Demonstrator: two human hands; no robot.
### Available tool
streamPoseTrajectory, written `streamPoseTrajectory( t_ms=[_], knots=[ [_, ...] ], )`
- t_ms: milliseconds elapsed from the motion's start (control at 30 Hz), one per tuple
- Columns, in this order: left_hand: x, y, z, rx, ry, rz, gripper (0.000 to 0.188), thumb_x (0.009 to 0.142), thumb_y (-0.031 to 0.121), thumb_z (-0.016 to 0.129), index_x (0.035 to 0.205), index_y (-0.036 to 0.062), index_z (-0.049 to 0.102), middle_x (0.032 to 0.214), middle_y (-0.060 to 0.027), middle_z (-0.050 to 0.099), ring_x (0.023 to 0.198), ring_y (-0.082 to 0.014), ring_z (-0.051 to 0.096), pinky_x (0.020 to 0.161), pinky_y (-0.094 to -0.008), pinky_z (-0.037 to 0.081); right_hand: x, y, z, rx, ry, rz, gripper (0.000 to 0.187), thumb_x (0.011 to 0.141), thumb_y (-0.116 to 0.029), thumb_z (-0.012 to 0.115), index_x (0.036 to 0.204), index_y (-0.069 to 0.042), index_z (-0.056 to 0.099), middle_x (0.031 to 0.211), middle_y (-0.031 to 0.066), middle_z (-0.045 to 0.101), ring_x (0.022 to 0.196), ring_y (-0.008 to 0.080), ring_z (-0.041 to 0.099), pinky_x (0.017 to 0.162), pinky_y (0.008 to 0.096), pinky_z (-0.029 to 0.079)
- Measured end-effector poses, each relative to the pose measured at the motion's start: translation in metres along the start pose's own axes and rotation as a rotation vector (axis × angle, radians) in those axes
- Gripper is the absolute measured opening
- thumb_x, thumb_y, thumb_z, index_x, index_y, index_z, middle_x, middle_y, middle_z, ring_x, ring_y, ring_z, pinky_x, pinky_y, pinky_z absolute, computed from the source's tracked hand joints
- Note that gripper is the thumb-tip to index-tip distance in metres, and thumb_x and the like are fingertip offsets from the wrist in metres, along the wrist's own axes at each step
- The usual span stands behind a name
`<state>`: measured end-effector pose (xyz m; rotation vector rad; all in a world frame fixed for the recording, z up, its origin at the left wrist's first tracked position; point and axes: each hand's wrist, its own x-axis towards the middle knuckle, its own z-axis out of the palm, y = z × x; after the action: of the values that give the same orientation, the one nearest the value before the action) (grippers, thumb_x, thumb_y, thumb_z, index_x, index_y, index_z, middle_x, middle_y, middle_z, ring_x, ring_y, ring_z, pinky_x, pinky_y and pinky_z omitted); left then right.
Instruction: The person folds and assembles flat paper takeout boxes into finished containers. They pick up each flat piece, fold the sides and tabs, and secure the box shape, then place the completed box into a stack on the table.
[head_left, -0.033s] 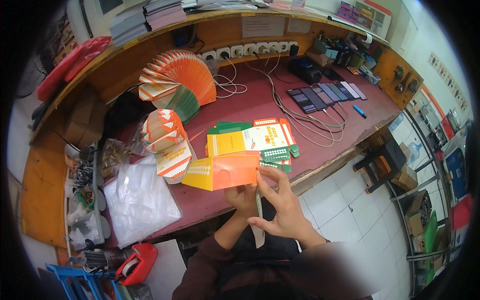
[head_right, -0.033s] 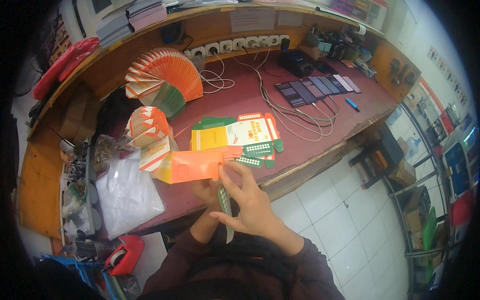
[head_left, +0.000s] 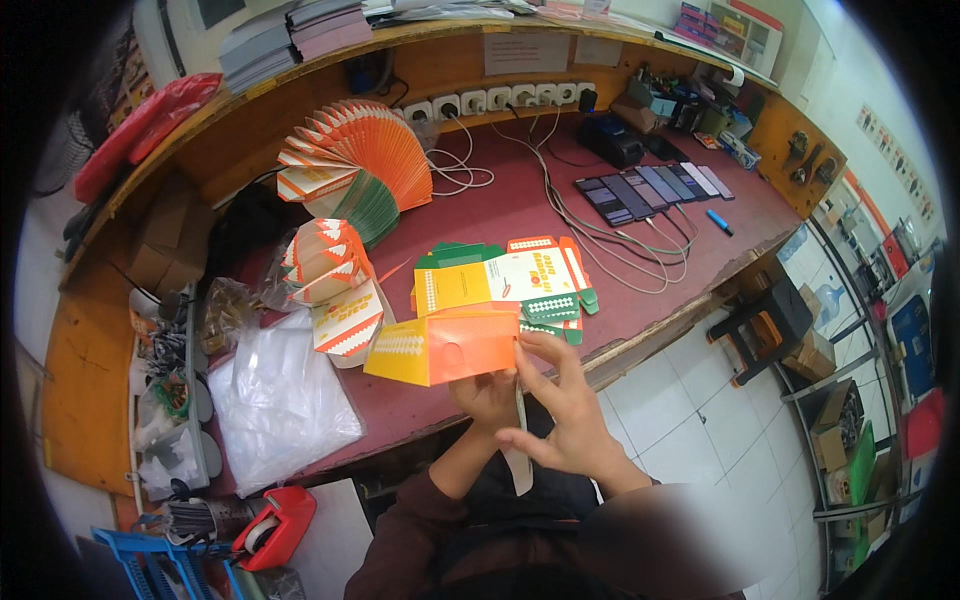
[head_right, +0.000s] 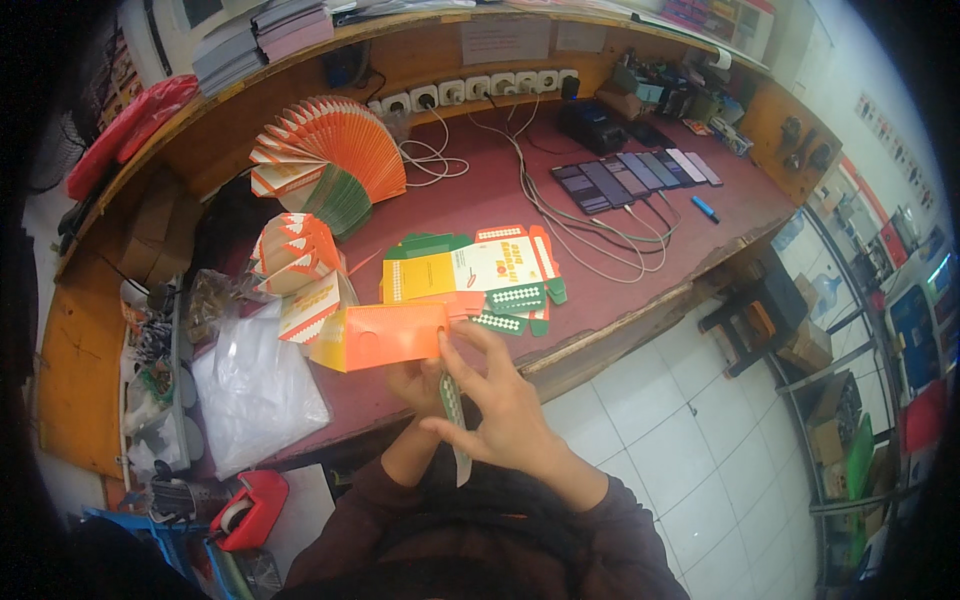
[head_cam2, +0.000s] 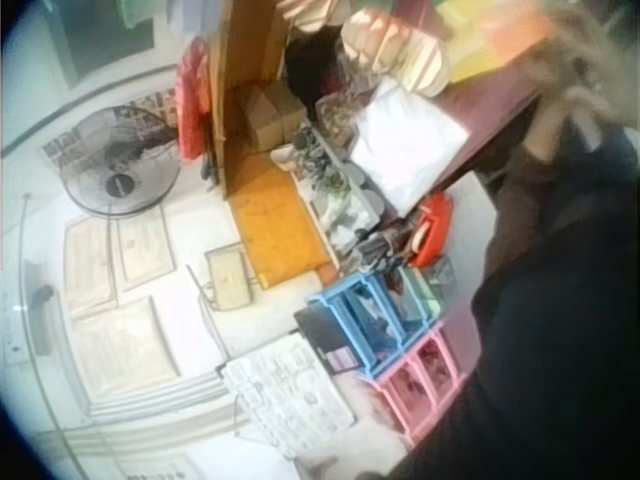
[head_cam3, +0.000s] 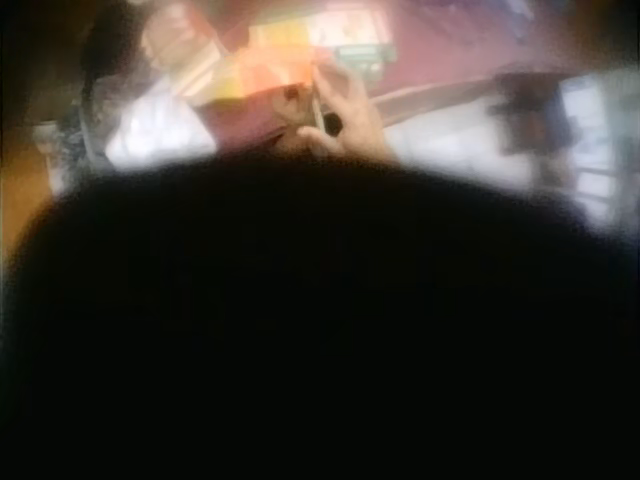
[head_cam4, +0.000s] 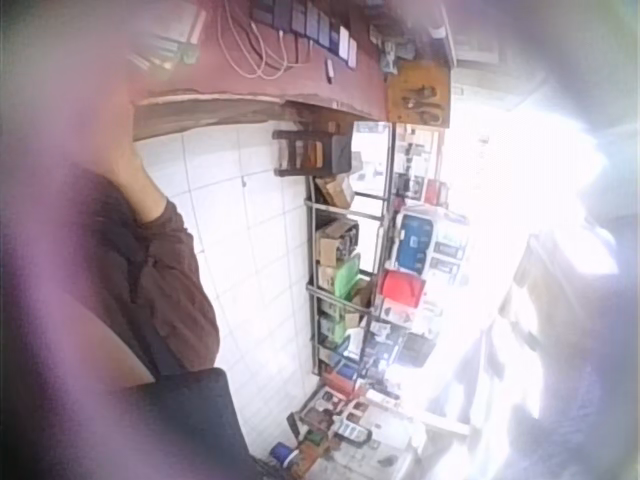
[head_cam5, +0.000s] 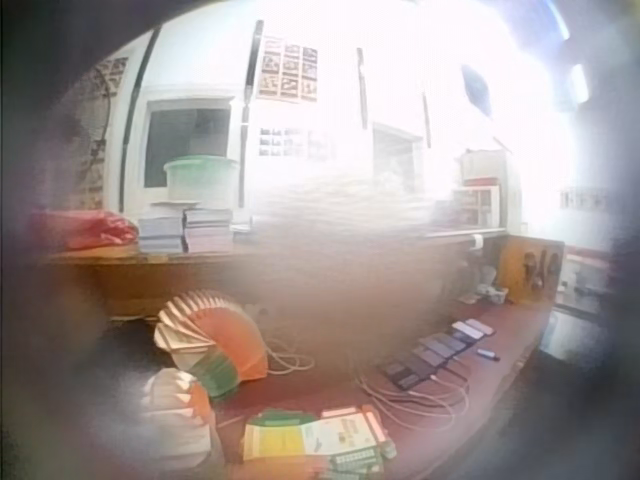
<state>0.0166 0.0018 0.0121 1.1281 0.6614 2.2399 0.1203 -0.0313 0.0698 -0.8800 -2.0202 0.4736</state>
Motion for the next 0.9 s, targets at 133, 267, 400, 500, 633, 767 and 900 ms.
streamPoseTrajectory(
  t_ms=[133,267,400,500,633,767,900],
  knots=[
    [-0.006,0.003,-0.002,0.261,-0.294,0.216,0.024,0.092,0.016,0.056,0.106,-0.0030,0.058,0.106,-0.0104,0.061,0.096,-0.0207,0.060,0.083,-0.0313,0.048,0.005,0.013,-0.002,0.082,0.398,-0.102,0.027,0.068,-0.004,0.074,0.094,-0.002,0.068,0.102,0.0135,0.061,0.088,0.0255,0.065,0.073,0.0285,0.053],
    [-0.013,0.001,-0.015,0.286,-0.214,0.075,0.023,0.093,0.011,0.053,0.111,-0.0026,0.055,0.110,-0.0112,0.059,0.098,-0.0210,0.060,0.084,-0.0312,0.049,0.002,0.018,-0.010,-0.035,0.274,-0.126,0.024,0.069,-0.002,0.073,0.093,-0.004,0.069,0.103,0.0112,0.063,0.082,0.0237,0.066,0.066,0.0271,0.053],
    [-0.017,0.004,-0.016,0.183,-0.174,-0.078,0.027,0.093,0.006,0.049,0.118,-0.0029,0.048,0.116,-0.0130,0.056,0.102,-0.0217,0.058,0.084,-0.0308,0.050,0.001,0.011,-0.003,-0.122,0.254,-0.173,0.024,0.069,-0.003,0.072,0.093,-0.004,0.068,0.105,0.0111,0.063,0.084,0.0253,0.065,0.065,0.0280,0.053],
    [-0.015,0.019,-0.008,-0.239,-0.066,-0.352,0.033,0.091,0.003,0.048,0.123,-0.0039,0.046,0.122,-0.0141,0.053,0.108,-0.0221,0.055,0.089,-0.0317,0.047,0.001,0.009,0.006,-0.133,0.203,-0.143,0.042,0.069,-0.007,0.071,0.111,-0.005,0.062,0.123,0.0189,0.050,0.106,0.0339,0.056,0.081,0.0360,0.050],
    [0.000,0.037,0.001,-0.400,-0.056,-0.527,0.034,0.089,0.004,0.055,0.121,-0.0056,0.048,0.119,-0.0123,0.056,0.108,-0.0224,0.056,0.095,-0.0340,0.044,0.000,0.016,0.013,-0.131,0.052,-0.081,0.069,0.066,-0.010,0.072,0.131,-0.007,0.046,0.137,0.0271,0.030,0.124,0.0429,0.039,0.096,0.0448,0.041],
    [0.026,0.035,-0.002,-0.302,-0.036,-0.716,0.027,0.091,0.006,0.055,0.116,-0.0033,0.050,0.111,-0.0108,0.060,0.100,-0.0201,0.061,0.089,-0.0309,0.051,-0.005,0.023,0.015,-0.182,0.037,-0.006,0.085,0.061,-0.014,0.077,0.136,-0.007,0.037,0.135,0.0261,0.034,0.121,0.0419,0.042,0.093,0.0452,0.043],
    [0.035,0.028,0.000,-0.403,0.059,-0.665,0.026,0.091,0.006,0.053,0.115,-0.0025,0.050,0.109,-0.0126,0.060,0.094,-0.0202,0.064,0.082,-0.0320,0.056,-0.012,0.024,0.015,-0.169,0.156,0.099,0.098,0.055,-0.019,0.083,0.137,-0.008,0.032,0.128,0.0216,0.041,0.115,0.0388,0.047,0.089,0.0443,0.045]
  ],
)
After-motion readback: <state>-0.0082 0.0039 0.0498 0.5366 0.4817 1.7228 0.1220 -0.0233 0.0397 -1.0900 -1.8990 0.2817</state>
